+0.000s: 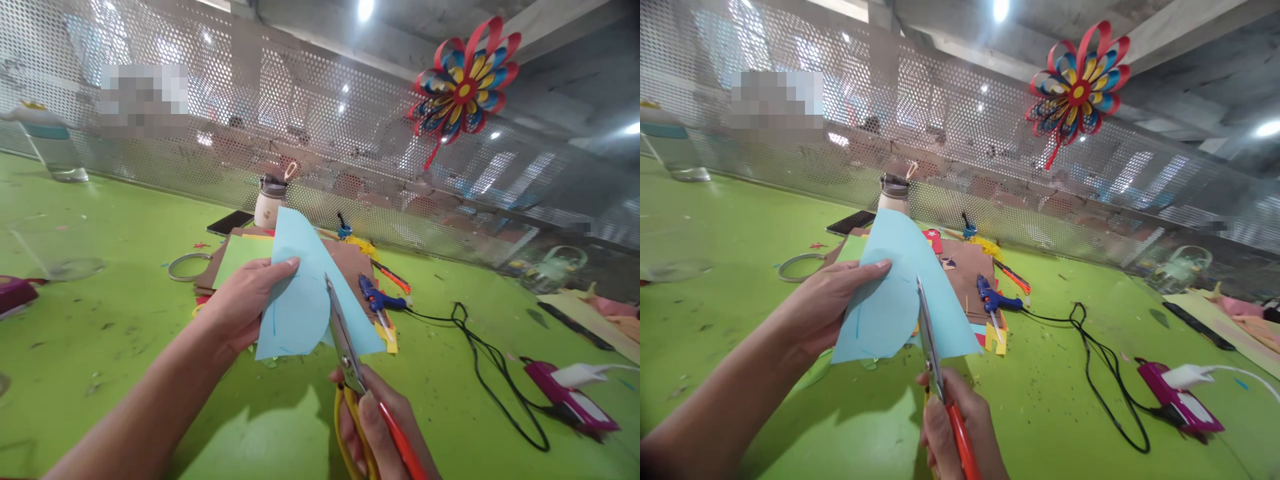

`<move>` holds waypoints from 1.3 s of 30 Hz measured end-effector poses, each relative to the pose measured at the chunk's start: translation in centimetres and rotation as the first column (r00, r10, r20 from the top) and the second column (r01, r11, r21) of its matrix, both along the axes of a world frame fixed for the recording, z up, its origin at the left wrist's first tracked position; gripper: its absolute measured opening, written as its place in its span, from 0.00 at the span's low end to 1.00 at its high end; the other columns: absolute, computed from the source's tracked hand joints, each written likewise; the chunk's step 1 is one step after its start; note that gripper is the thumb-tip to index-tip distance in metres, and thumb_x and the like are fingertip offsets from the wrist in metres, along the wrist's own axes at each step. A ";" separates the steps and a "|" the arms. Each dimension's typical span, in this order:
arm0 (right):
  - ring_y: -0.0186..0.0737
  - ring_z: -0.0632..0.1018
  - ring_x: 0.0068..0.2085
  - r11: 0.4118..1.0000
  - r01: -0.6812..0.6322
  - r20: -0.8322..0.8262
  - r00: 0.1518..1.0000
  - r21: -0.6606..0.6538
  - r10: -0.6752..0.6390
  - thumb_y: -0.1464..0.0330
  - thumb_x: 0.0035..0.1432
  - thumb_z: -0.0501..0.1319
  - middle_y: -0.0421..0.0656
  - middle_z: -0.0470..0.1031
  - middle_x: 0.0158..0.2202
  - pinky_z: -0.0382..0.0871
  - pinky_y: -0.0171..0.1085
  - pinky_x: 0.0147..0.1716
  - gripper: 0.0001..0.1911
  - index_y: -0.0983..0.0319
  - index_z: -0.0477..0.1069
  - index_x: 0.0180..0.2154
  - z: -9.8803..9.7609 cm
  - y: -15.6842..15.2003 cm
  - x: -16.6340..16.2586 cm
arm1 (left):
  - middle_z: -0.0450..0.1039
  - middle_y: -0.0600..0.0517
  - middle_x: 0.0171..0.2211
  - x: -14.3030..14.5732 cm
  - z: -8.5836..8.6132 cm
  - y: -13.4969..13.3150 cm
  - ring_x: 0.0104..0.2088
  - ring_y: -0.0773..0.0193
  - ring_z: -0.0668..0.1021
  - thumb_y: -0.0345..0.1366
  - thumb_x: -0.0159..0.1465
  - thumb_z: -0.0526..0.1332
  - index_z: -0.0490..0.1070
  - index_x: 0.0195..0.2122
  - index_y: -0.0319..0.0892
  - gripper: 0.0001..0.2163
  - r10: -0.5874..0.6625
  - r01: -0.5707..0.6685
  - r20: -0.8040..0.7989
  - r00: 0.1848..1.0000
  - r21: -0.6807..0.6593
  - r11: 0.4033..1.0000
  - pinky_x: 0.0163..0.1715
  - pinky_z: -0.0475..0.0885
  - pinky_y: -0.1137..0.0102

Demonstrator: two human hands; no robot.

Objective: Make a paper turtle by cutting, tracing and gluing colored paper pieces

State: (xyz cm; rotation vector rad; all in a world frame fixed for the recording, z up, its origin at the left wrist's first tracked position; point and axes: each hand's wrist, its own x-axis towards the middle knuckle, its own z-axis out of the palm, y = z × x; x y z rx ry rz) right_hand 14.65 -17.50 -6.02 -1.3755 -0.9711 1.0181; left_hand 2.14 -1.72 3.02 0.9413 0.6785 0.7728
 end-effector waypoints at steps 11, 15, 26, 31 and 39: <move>0.29 0.61 0.19 0.999 -0.045 -0.024 0.999 0.027 0.046 0.42 0.53 0.52 0.36 0.62 0.21 0.53 0.31 0.18 0.31 0.62 0.66 0.43 -0.2 -0.2 0.6 | 0.79 0.44 0.22 0.1 0.1 0.0 0.20 0.55 0.80 0.28 0.61 0.57 0.76 0.36 0.33 0.08 -0.004 0.004 -0.044 0.999 -0.022 1.000 0.20 0.77 0.65; 0.31 0.62 0.20 0.997 -0.052 -0.044 0.998 0.054 0.055 0.42 0.53 0.52 0.37 0.62 0.21 0.54 0.32 0.18 0.30 0.62 0.65 0.42 -0.1 -0.1 0.6 | 0.79 0.44 0.22 0.2 0.1 -0.1 0.20 0.56 0.80 0.28 0.61 0.58 0.77 0.35 0.33 0.08 -0.024 0.023 -0.025 0.999 -0.005 1.000 0.21 0.77 0.65; 0.31 0.59 0.19 0.999 -0.046 -0.011 0.999 0.007 0.047 0.42 0.53 0.52 0.36 0.60 0.20 0.51 0.32 0.17 0.31 0.62 0.65 0.43 -0.1 -0.1 0.7 | 0.79 0.42 0.23 0.4 0.0 -0.5 0.19 0.55 0.80 0.28 0.60 0.59 0.77 0.36 0.33 0.08 -0.035 0.035 -0.015 0.999 -0.024 0.999 0.20 0.77 0.66; 0.30 0.60 0.19 0.999 -0.032 -0.016 0.999 -0.006 0.032 0.43 0.54 0.53 0.36 0.60 0.19 0.51 0.31 0.17 0.33 0.64 0.68 0.44 -0.1 -0.1 0.7 | 0.79 0.43 0.23 0.4 0.0 -0.4 0.21 0.55 0.80 0.29 0.60 0.58 0.77 0.35 0.33 0.08 -0.026 0.025 -0.028 0.999 -0.033 0.999 0.21 0.77 0.66; 0.30 0.60 0.19 0.999 -0.045 0.007 0.999 -0.003 0.045 0.43 0.54 0.52 0.38 0.61 0.20 0.51 0.32 0.16 0.33 0.65 0.70 0.44 -0.2 -0.1 0.9 | 0.80 0.44 0.23 0.2 -0.2 -0.1 0.19 0.57 0.80 0.29 0.61 0.58 0.77 0.35 0.34 0.08 -0.041 0.040 -0.053 0.998 -0.029 0.999 0.21 0.76 0.68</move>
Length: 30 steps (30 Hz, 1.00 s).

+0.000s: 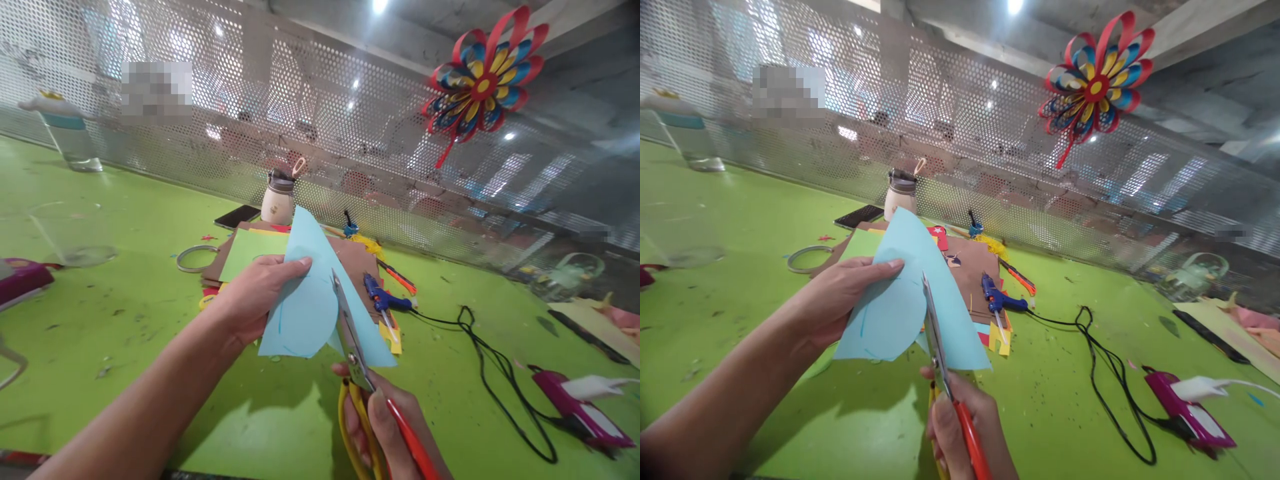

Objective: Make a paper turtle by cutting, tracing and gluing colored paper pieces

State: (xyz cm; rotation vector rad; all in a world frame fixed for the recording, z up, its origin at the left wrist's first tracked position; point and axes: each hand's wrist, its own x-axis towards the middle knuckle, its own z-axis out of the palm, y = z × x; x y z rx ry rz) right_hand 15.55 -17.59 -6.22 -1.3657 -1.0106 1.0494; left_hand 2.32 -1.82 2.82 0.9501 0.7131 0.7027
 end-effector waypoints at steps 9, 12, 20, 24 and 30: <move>0.34 0.59 0.16 0.997 0.068 0.031 0.997 -0.025 -0.067 0.42 0.50 0.53 0.39 0.61 0.17 0.47 0.38 0.15 0.31 0.57 0.75 0.43 -0.1 -0.3 0.0 | 0.80 0.42 0.24 -0.2 0.0 0.4 0.20 0.58 0.80 0.31 0.61 0.59 0.77 0.30 0.35 0.08 -0.052 0.053 -0.027 0.998 0.012 0.999 0.21 0.77 0.69; 0.33 0.59 0.16 0.994 0.102 0.033 0.994 -0.036 -0.101 0.41 0.48 0.53 0.39 0.61 0.17 0.46 0.39 0.15 0.31 0.53 0.76 0.42 -0.3 -0.4 -0.1 | 0.80 0.42 0.25 -0.3 0.1 0.5 0.20 0.58 0.80 0.31 0.61 0.59 0.77 0.31 0.34 0.08 -0.060 0.060 -0.046 0.997 0.003 0.998 0.20 0.77 0.69; 0.31 0.56 0.15 0.994 0.108 0.022 0.994 -0.017 -0.107 0.41 0.48 0.52 0.38 0.59 0.15 0.42 0.40 0.14 0.28 0.48 0.76 0.41 -0.8 -0.6 0.1 | 0.80 0.43 0.25 -0.1 0.1 0.5 0.20 0.60 0.80 0.30 0.61 0.59 0.76 0.30 0.34 0.07 -0.081 0.080 -0.059 0.995 -0.005 0.997 0.20 0.77 0.70; 0.34 0.57 0.16 0.998 0.009 0.036 0.999 -0.064 -0.006 0.45 0.51 0.55 0.39 0.59 0.15 0.46 0.42 0.15 0.23 0.48 0.76 0.42 -0.7 -0.8 1.1 | 0.80 0.43 0.25 -0.1 0.0 0.7 0.21 0.60 0.80 0.30 0.61 0.59 0.76 0.31 0.34 0.07 -0.093 0.093 -0.073 0.993 -0.013 0.996 0.21 0.77 0.70; 0.37 0.60 0.16 0.995 -0.032 0.037 0.999 -0.099 0.035 0.45 0.53 0.53 0.41 0.64 0.18 0.49 0.40 0.16 0.26 0.52 0.75 0.44 -0.7 -1.3 2.0 | 0.80 0.44 0.25 0.1 -0.2 0.9 0.22 0.60 0.80 0.30 0.61 0.59 0.75 0.30 0.34 0.06 -0.109 0.108 -0.065 0.992 -0.022 0.994 0.22 0.77 0.69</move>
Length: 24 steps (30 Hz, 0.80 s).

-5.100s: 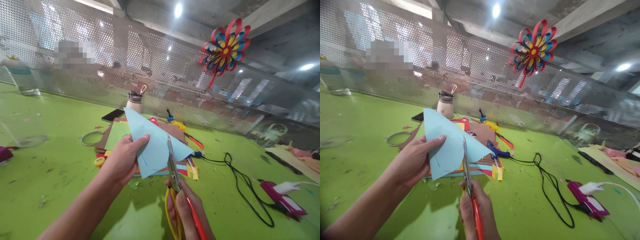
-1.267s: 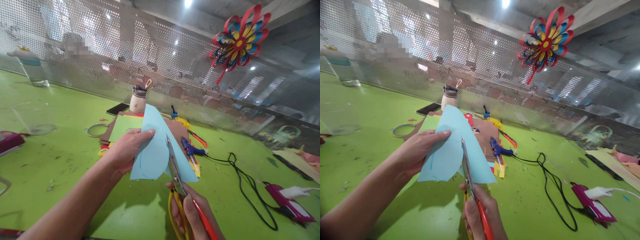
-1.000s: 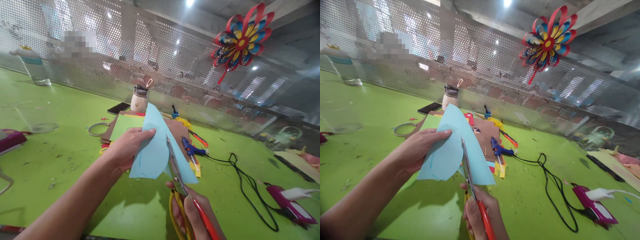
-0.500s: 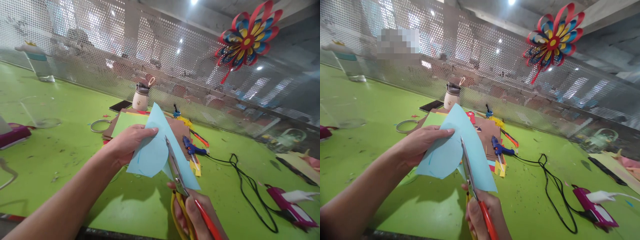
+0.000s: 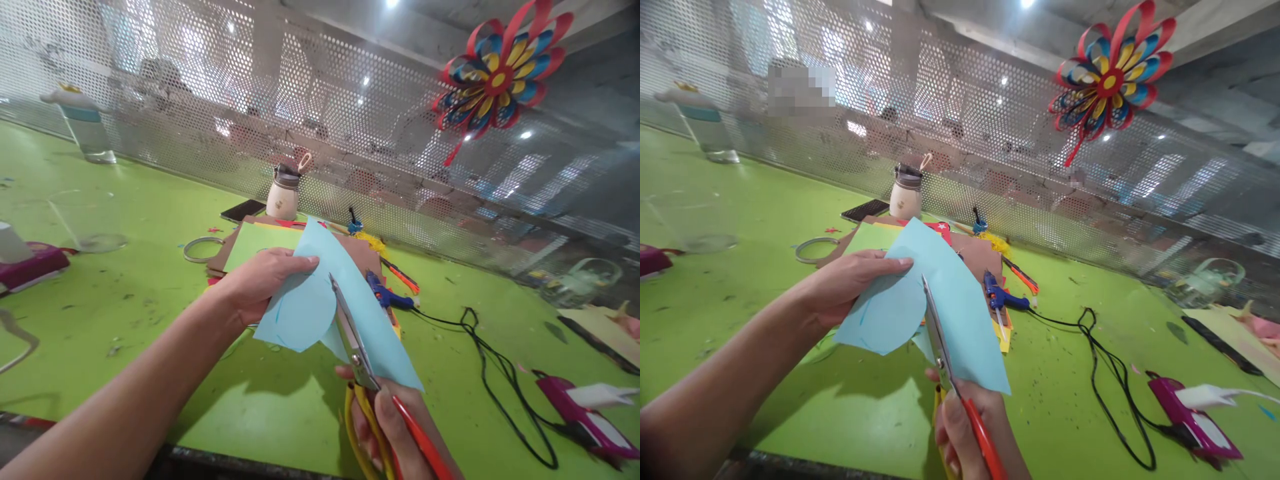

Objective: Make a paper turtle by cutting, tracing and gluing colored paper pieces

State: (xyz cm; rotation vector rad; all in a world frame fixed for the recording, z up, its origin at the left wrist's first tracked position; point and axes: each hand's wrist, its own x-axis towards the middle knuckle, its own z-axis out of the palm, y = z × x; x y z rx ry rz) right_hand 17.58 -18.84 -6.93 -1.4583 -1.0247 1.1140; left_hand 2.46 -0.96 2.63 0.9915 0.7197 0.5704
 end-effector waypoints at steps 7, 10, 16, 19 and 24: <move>0.33 0.63 0.18 1.000 -0.026 -0.011 1.000 0.010 0.026 0.45 0.55 0.54 0.39 0.66 0.20 0.55 0.34 0.16 0.30 0.61 0.72 0.45 0.1 -0.5 0.9 | 0.80 0.43 0.25 0.3 -0.1 -0.2 0.21 0.60 0.80 0.30 0.61 0.59 0.75 0.30 0.33 0.07 -0.015 0.015 0.014 1.000 -0.004 1.000 0.23 0.78 0.69; 0.32 0.65 0.18 1.000 -0.010 -0.064 0.998 0.001 0.010 0.45 0.54 0.55 0.39 0.68 0.20 0.58 0.32 0.17 0.31 0.63 0.71 0.46 0.3 -0.7 0.9 | 0.80 0.43 0.24 0.4 0.0 -0.3 0.20 0.60 0.80 0.31 0.61 0.59 0.75 0.30 0.34 0.07 -0.005 0.005 0.017 1.000 -0.002 1.000 0.22 0.77 0.70; 0.29 0.62 0.18 1.000 0.008 -0.207 0.978 -0.026 -0.013 0.45 0.54 0.56 0.38 0.68 0.20 0.54 0.30 0.17 0.32 0.65 0.71 0.46 0.4 -1.2 0.8 | 0.80 0.44 0.26 0.8 -0.3 -0.4 0.23 0.59 0.81 0.29 0.60 0.60 0.75 0.31 0.34 0.05 0.029 -0.027 0.057 0.998 -0.028 0.999 0.25 0.78 0.68; 0.30 0.63 0.18 0.999 0.005 -0.178 0.984 -0.034 -0.011 0.44 0.53 0.56 0.39 0.68 0.20 0.53 0.31 0.17 0.34 0.65 0.71 0.47 0.4 -1.4 1.2 | 0.80 0.43 0.25 0.9 -0.2 -0.6 0.23 0.58 0.81 0.28 0.60 0.60 0.75 0.30 0.34 0.06 0.043 -0.042 0.051 0.998 -0.033 0.999 0.25 0.78 0.68; 0.29 0.60 0.17 0.999 -0.031 -0.144 0.989 -0.027 0.027 0.42 0.52 0.55 0.39 0.66 0.20 0.50 0.32 0.17 0.36 0.65 0.72 0.47 0.6 -1.4 1.8 | 0.79 0.44 0.23 1.1 0.2 -1.1 0.20 0.61 0.79 0.28 0.61 0.59 0.75 0.27 0.33 0.08 0.030 -0.030 0.032 0.999 -0.017 0.999 0.23 0.77 0.71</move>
